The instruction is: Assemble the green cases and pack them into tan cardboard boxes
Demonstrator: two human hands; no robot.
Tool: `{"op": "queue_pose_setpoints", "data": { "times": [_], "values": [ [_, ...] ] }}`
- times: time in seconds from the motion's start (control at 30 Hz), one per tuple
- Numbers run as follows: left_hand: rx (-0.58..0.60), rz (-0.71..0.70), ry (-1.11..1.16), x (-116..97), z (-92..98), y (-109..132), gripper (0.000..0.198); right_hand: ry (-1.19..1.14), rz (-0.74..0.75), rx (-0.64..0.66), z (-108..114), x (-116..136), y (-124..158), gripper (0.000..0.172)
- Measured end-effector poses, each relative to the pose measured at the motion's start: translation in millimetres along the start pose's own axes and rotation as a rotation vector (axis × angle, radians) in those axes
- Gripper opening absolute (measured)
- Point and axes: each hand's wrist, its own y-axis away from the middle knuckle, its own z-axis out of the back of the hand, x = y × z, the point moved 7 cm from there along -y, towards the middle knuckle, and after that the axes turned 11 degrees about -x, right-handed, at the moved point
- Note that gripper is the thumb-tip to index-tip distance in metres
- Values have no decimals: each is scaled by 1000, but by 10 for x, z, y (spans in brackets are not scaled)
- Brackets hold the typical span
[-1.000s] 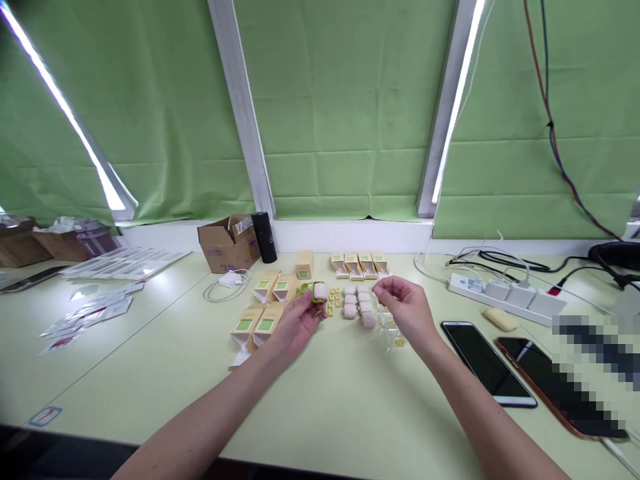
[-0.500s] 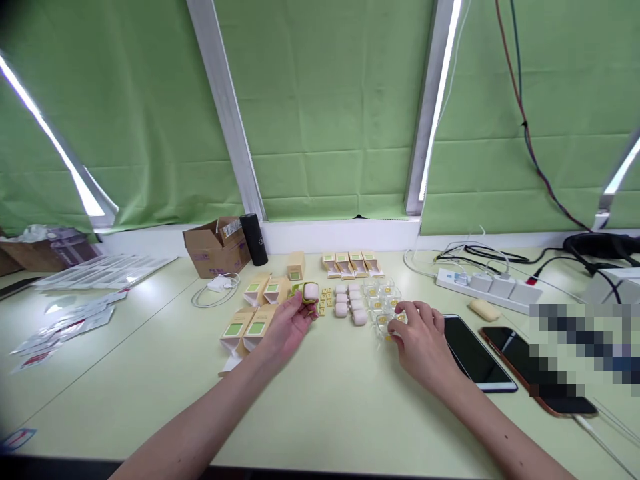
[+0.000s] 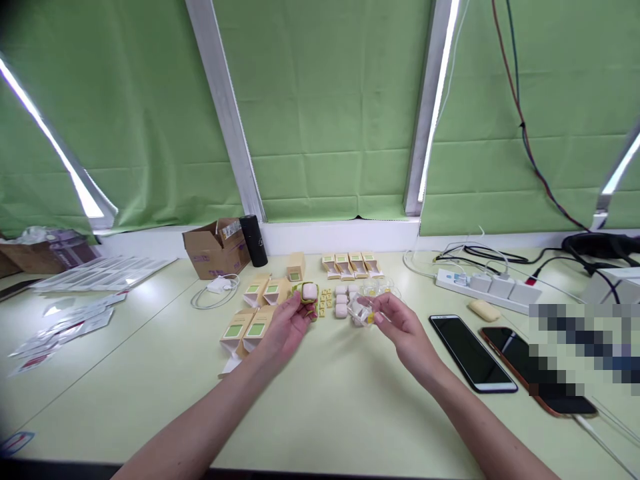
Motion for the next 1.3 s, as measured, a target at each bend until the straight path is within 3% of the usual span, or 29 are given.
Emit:
{"op": "queue_pose_setpoints", "data": {
  "times": [0.1, 0.2, 0.57, 0.67, 0.8, 1.03, 1.3],
  "values": [
    [7, -4, 8, -11, -10, 1, 41, -321, -126, 62, -182, 9, -74, 30],
    [14, -10, 11, -27, -20, 9, 41, -484, -189, 89, -320, 32, -161, 26],
    [-17, -40, 14, -65, 26, -12, 40, -551, -205, -47, -632, -152, -433, 43],
    [-29, -46, 17, -62, 41, -20, 40, -503, -204, -92, -688, -311, -402, 58],
    [-10, -59, 7, -70, 23, -9, 40, -272, -164, -118, -723, -485, -343, 71],
    [-24, -105, 6, -104, 31, 6, 41, 171, 136, -90, -774, -485, -204, 57],
    [-35, -129, 15, -121, 57, -3, 39, 224, 221, -31, -848, -516, -98, 46]
  ]
}}
